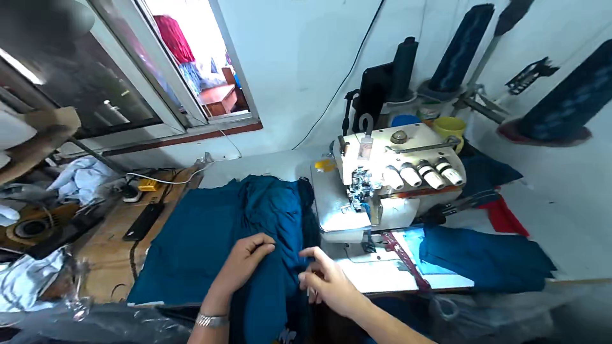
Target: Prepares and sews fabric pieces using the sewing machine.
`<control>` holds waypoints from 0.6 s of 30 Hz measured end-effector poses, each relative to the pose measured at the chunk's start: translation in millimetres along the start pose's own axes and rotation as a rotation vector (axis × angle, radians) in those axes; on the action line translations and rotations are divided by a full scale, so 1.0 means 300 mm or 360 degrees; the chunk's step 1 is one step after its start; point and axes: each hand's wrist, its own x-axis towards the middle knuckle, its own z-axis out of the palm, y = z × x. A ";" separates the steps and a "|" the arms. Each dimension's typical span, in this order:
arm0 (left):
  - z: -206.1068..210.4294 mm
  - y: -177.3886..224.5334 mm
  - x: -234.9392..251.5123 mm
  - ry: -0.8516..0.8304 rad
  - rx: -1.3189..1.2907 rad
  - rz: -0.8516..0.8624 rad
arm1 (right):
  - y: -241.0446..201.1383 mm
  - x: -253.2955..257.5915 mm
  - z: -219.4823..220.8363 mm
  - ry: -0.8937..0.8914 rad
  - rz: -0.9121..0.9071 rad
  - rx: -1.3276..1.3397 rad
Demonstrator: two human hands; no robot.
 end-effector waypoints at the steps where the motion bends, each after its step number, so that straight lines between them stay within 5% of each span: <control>1: 0.021 -0.065 0.008 -0.0111 -0.0019 -0.0074 | 0.004 0.041 -0.013 -0.0003 0.0207 0.0069; 4: 0.064 -0.182 -0.012 -0.0124 -0.0041 -0.0014 | 0.013 0.083 -0.031 -0.0111 0.0532 0.0155; 9: 0.082 -0.210 -0.035 0.0038 -0.0252 0.0129 | -0.023 0.117 -0.027 -0.0018 0.0585 0.0193; 14: 0.082 -0.215 -0.034 0.0030 -0.0328 0.0162 | -0.043 0.160 -0.011 -0.0279 0.0718 0.0076; 18: 0.078 -0.224 -0.037 0.0040 -0.0460 0.0179 | -0.057 0.212 0.042 -0.0004 0.0768 0.0436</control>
